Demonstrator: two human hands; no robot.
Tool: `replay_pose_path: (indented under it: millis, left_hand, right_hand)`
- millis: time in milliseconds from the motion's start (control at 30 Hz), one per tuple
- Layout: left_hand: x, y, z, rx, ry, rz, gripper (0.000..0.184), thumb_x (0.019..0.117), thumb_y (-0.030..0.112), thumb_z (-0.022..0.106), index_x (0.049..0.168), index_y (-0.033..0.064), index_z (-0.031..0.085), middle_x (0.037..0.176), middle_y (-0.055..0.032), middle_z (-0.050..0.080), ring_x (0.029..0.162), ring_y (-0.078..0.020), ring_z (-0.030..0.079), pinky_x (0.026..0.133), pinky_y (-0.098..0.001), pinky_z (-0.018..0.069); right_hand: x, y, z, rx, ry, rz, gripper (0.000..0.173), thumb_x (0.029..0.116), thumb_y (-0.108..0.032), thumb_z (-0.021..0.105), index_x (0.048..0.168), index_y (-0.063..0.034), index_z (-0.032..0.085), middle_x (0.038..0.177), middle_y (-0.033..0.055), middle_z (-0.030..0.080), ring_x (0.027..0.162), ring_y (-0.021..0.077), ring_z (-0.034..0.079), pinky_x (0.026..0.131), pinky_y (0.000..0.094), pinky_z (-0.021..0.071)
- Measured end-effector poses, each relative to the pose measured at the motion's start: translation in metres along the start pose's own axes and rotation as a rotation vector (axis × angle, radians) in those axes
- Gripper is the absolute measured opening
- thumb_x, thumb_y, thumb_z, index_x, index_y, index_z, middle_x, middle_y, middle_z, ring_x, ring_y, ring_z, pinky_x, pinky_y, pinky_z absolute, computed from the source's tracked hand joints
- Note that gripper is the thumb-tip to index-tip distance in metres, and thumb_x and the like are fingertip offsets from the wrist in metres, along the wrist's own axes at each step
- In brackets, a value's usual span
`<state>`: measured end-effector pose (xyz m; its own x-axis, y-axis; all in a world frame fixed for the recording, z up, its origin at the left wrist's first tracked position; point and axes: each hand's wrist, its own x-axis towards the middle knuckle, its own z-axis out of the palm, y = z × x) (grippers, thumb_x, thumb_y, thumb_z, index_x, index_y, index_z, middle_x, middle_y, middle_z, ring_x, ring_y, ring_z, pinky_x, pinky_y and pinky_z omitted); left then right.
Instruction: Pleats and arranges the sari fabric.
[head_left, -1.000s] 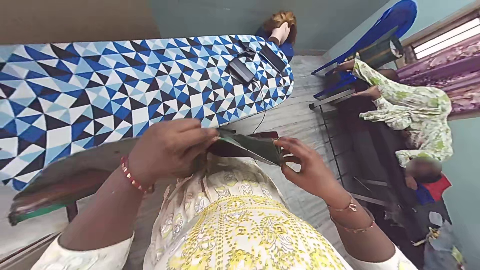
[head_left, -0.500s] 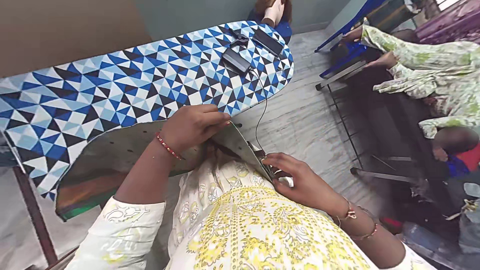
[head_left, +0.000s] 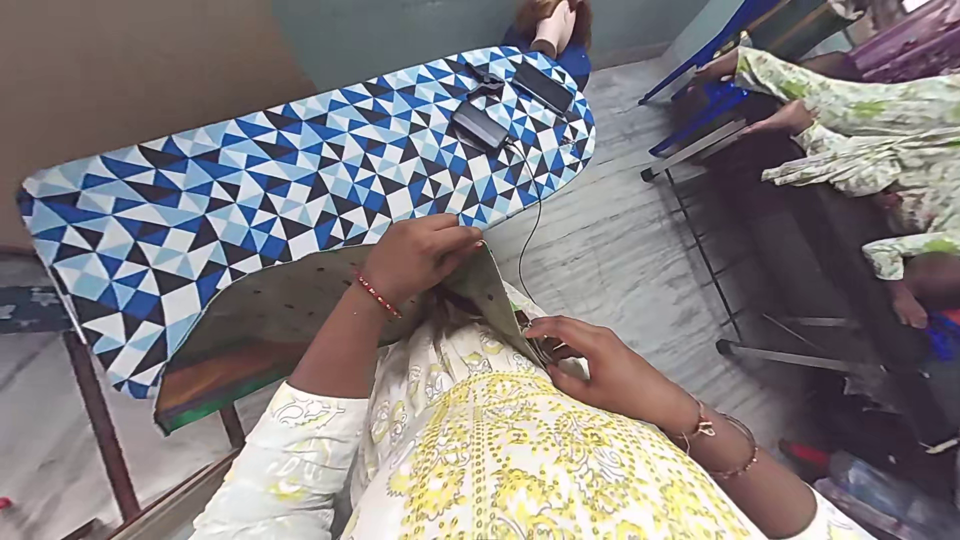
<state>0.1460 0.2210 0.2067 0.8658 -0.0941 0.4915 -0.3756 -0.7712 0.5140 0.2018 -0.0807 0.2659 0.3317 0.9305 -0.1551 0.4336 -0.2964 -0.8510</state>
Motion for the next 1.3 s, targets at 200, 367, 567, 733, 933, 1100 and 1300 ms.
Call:
replay_pose_path:
  millis: [200, 367, 567, 733, 933, 1100, 1300]
  left_hand:
    - [0.002, 0.003, 0.003, 0.012, 0.008, -0.019, 0.025, 0.1011, 0.018, 0.057, 0.106, 0.0034, 0.077, 0.076, -0.0119, 0.063, 0.065, -0.0264, 0.062, 0.058, -0.0398, 0.0516]
    - [0.004, 0.005, 0.006, 0.002, 0.025, -0.003, 0.024, 0.1005, 0.017, 0.058, 0.104, 0.0020, 0.077, 0.077, -0.0133, 0.065, 0.066, -0.0269, 0.063, 0.060, -0.0395, 0.0528]
    - [0.006, 0.007, 0.008, 0.017, 0.005, 0.001, 0.024, 0.1008, 0.017, 0.058, 0.105, 0.0029, 0.077, 0.081, -0.0131, 0.067, 0.068, -0.0271, 0.065, 0.061, -0.0404, 0.0538]
    - [0.007, 0.008, 0.007, 0.028, 0.009, -0.005, 0.024, 0.1004, 0.017, 0.058, 0.105, 0.0024, 0.077, 0.079, -0.0132, 0.067, 0.067, -0.0277, 0.064, 0.060, -0.0410, 0.0533]
    - [0.002, 0.014, -0.005, -0.025, 0.068, -0.029, 0.023, 0.0980, 0.016, 0.060, 0.103, 0.0011, 0.077, 0.076, -0.0116, 0.065, 0.065, -0.0217, 0.060, 0.060, -0.0333, 0.0503]
    - [-0.008, 0.030, -0.017, -0.101, 0.113, -0.028, 0.023, 0.0936, 0.019, 0.063, 0.099, 0.0024, 0.079, 0.075, -0.0062, 0.063, 0.067, -0.0103, 0.056, 0.062, -0.0205, 0.0463]
    - [-0.019, 0.063, -0.003, -0.262, 0.120, 0.037, 0.023, 0.0999, 0.022, 0.062, 0.099, 0.0051, 0.077, 0.073, -0.0071, 0.061, 0.067, -0.0109, 0.056, 0.062, -0.0189, 0.0455]
  right_hand:
    - [0.000, 0.002, 0.000, -0.001, -0.006, -0.059, 0.043, 0.0860, 0.003, 0.065, 0.129, 0.0028, 0.060, 0.122, 0.0160, 0.066, 0.095, 0.0096, 0.070, 0.083, 0.0209, 0.0586]
    - [0.000, 0.005, -0.001, -0.037, -0.027, -0.123, 0.044, 0.0892, 0.002, 0.064, 0.133, -0.0042, 0.064, 0.128, 0.0173, 0.064, 0.101, 0.0111, 0.067, 0.084, 0.0191, 0.0569]
    - [-0.002, 0.001, -0.003, -0.182, -0.022, -0.159, 0.046, 0.0876, 0.000, 0.064, 0.133, -0.0090, 0.068, 0.127, 0.0192, 0.063, 0.098, 0.0127, 0.066, 0.085, 0.0175, 0.0537]
    - [-0.005, -0.001, -0.003, -0.211, -0.010, -0.135, 0.048, 0.0873, 0.000, 0.064, 0.135, -0.0030, 0.065, 0.128, 0.0215, 0.063, 0.097, 0.0154, 0.067, 0.084, 0.0194, 0.0548]
    - [-0.008, -0.005, -0.006, -0.167, 0.040, 0.001, 0.053, 0.0865, -0.002, 0.066, 0.139, -0.0011, 0.062, 0.133, 0.0232, 0.061, 0.094, 0.0143, 0.068, 0.081, 0.0205, 0.0558]
    - [-0.008, -0.002, -0.015, -0.057, 0.174, 0.079, 0.052, 0.0861, -0.001, 0.064, 0.138, 0.0019, 0.060, 0.135, 0.0230, 0.058, 0.097, 0.0111, 0.069, 0.082, 0.0216, 0.0588]
    - [-0.005, -0.006, -0.033, 0.093, 0.321, 0.151, 0.055, 0.0845, -0.001, 0.064, 0.139, 0.0072, 0.056, 0.138, 0.0176, 0.056, 0.096, 0.0062, 0.069, 0.082, 0.0205, 0.0603]
